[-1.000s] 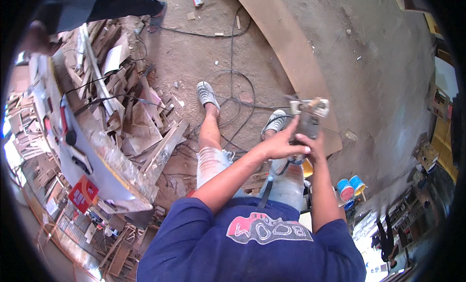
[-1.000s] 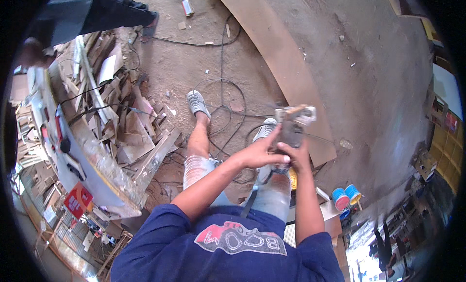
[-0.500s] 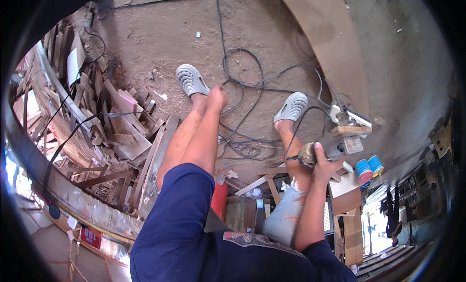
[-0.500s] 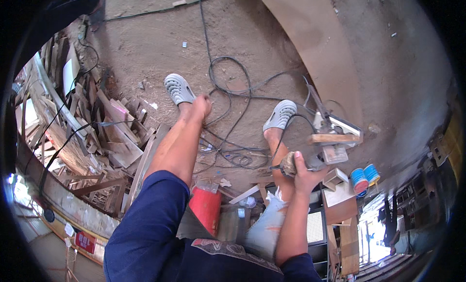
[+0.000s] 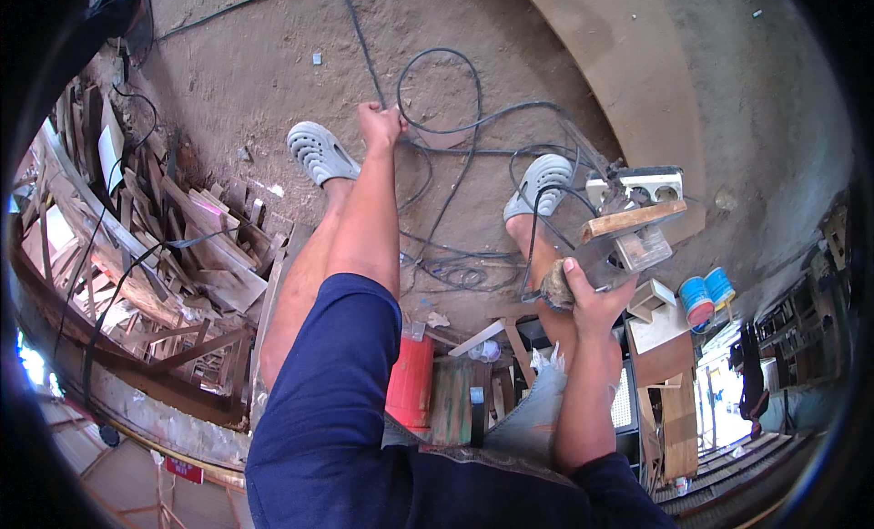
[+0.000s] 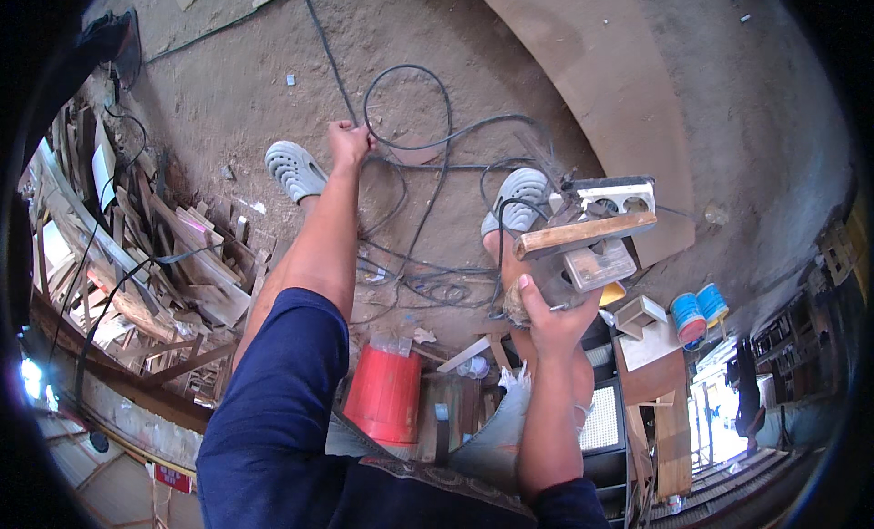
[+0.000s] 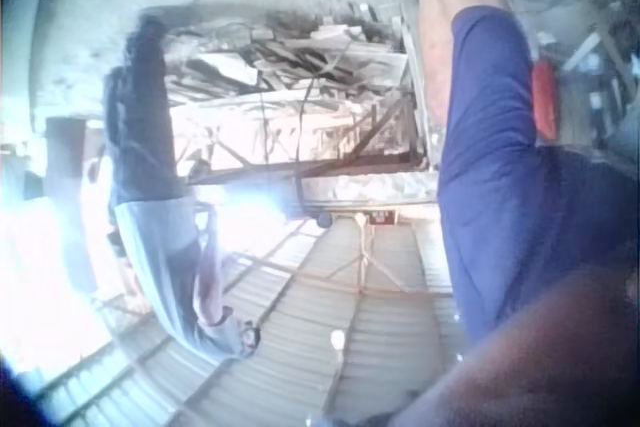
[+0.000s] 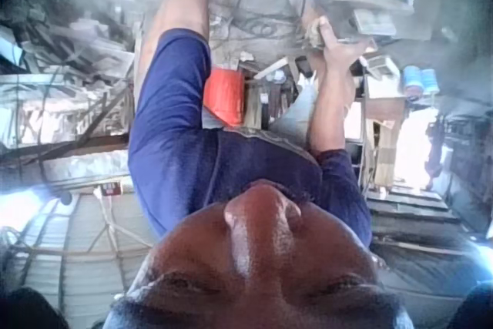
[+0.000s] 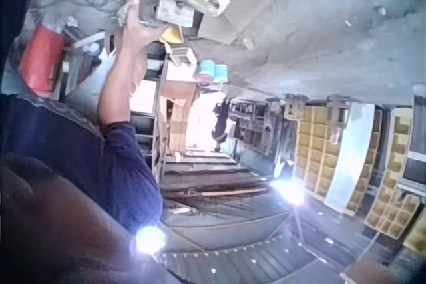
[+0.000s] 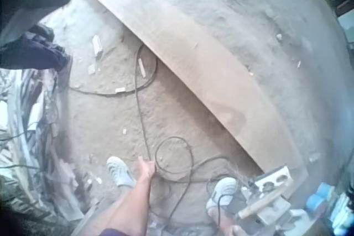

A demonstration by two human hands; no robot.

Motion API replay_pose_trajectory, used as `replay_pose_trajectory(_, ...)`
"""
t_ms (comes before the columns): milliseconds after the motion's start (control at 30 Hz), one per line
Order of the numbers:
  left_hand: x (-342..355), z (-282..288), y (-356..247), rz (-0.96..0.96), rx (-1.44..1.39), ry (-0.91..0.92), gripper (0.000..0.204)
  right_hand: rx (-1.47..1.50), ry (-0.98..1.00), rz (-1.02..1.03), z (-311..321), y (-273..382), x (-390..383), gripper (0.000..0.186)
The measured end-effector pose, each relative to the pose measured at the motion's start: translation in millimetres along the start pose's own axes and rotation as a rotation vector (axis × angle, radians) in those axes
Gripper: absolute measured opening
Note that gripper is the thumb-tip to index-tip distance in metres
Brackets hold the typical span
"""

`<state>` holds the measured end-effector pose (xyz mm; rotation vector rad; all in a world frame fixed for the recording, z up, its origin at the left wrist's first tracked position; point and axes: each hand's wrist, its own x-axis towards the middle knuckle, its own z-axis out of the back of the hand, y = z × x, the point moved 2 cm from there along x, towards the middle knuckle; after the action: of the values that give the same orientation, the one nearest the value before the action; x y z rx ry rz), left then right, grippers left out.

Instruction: The person uses a handheld power router to trim and finish the edges of a white board, moving the tool along the perimeter and flipping the piece to reach all sides.

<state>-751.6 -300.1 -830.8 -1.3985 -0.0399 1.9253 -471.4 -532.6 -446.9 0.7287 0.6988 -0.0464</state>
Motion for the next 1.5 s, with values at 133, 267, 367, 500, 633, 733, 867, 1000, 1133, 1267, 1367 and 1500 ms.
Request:
replay_pose_trajectory(133,-0.8,15.3,6.5,-0.229,0.602,-0.274,0.03,-0.011,0.05,0.073,-0.2,0.7,3.9,0.085)
replay_pose_trajectory(267,-15.1,26.0,-4.4,-0.172,0.542,-0.159,0.03,-0.004,0.065,0.077,-7.3,-2.0,13.0,0.088)
replay_pose_trajectory(367,-92.5,51.0,-17.9,-0.049,-0.042,0.194,0.015,-0.007,0.047,0.085,-18.9,5.3,19.8,0.086)
replay_pose_trajectory(500,-204.5,61.8,-104.5,-0.031,-0.35,0.291,0.006,-0.102,0.09,0.204,-27.2,35.4,29.6,0.092)
replay_pose_trajectory(633,-268.6,67.2,-167.8,-0.073,-0.506,0.456,0.013,-0.455,0.22,0.193,-70.6,86.0,53.7,0.091)
replay_pose_trajectory(733,-320.0,61.0,-234.7,-0.008,-0.704,0.498,0.022,-0.695,0.251,0.194,-105.2,133.8,81.9,0.09)
replay_pose_trajectory(867,-331.1,50.4,-239.3,0.049,-0.598,0.387,0.041,-0.963,0.602,0.444,-143.0,169.3,91.8,0.091)
replay_pose_trajectory(1000,-304.7,33.0,-165.8,0.449,-0.497,0.253,0.058,-1.083,0.928,0.539,-176.5,172.5,80.2,0.087)
replay_pose_trajectory(1133,-312.2,37.4,-167.2,0.26,-0.945,0.4,0.059,-0.961,1.183,0.463,-184.7,153.2,62.5,0.099)
replay_pose_trajectory(1267,-309.3,46.1,-165.5,0.267,-1.198,0.453,0.04,-0.854,1.368,0.395,-187.6,145.0,52.3,0.101)
replay_pose_trajectory(1367,-313.9,45.4,-170.3,0.311,-1.262,0.404,0.034,-0.758,1.397,0.341,-180.7,145.6,53.8,0.103)
replay_pose_trajectory(1500,-300.4,61.2,-164.4,0.241,-1.301,0.38,0.048,-0.822,1.237,0.552,-166.9,177.1,41.4,0.099)
